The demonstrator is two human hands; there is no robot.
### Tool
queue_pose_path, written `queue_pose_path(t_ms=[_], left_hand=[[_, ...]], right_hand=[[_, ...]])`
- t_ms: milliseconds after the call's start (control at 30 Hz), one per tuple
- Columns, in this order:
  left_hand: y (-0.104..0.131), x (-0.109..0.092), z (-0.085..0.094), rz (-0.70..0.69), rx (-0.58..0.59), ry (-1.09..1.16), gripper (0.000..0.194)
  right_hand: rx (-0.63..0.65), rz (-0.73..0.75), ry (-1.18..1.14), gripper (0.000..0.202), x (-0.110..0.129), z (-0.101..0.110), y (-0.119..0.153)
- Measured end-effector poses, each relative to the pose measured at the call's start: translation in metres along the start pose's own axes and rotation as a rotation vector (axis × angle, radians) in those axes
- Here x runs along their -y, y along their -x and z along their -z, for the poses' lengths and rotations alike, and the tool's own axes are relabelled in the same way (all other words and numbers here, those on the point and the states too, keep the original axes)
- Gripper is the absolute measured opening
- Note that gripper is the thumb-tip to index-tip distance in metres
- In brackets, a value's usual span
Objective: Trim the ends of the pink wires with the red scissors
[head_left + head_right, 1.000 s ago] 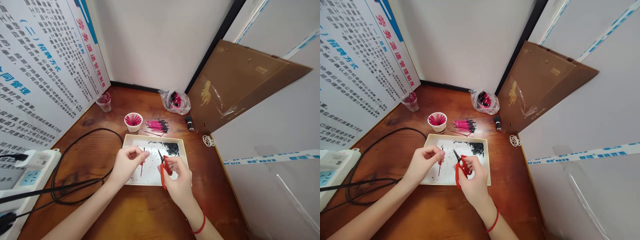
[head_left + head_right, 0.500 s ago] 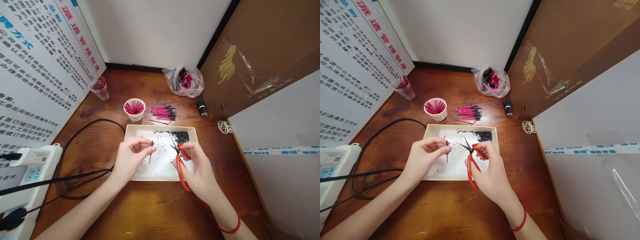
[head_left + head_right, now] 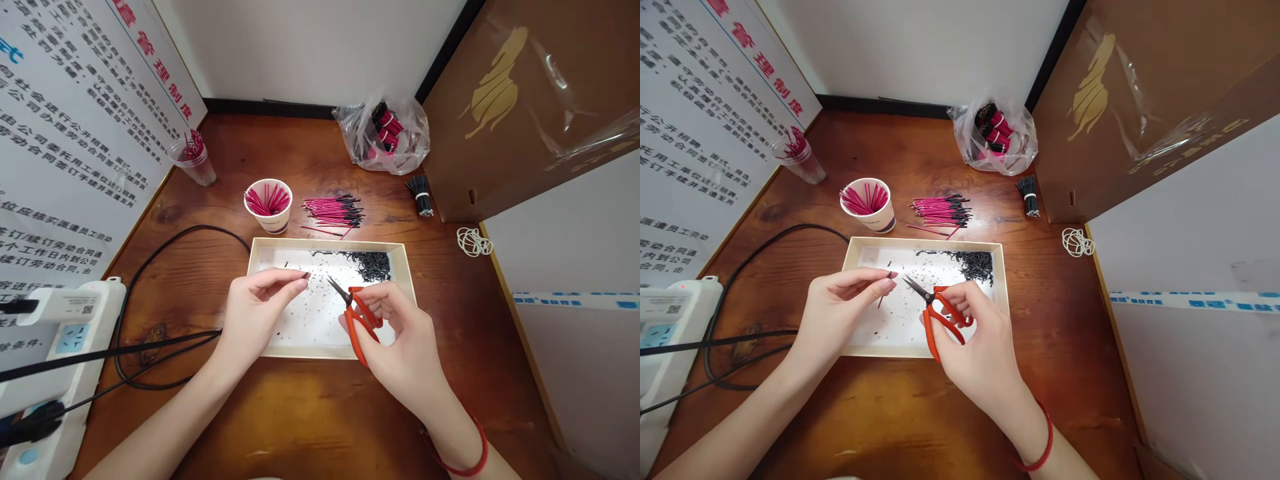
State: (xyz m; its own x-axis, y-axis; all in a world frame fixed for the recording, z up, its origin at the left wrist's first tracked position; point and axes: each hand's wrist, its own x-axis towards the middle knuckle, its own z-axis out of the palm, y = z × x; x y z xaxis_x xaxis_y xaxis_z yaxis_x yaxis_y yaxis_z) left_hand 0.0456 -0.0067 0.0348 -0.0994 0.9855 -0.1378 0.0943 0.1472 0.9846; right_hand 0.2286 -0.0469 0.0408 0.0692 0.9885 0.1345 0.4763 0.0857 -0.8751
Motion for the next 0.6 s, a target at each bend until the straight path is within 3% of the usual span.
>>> queue_pose_path(t_ms=[600], left_hand=[[0.0, 0.001, 0.0, -0.048, 0.068, -0.051, 0.01]], right_hand=[[0.041, -0.024, 0.015, 0.008, -0.005, -0.009, 0.004]])
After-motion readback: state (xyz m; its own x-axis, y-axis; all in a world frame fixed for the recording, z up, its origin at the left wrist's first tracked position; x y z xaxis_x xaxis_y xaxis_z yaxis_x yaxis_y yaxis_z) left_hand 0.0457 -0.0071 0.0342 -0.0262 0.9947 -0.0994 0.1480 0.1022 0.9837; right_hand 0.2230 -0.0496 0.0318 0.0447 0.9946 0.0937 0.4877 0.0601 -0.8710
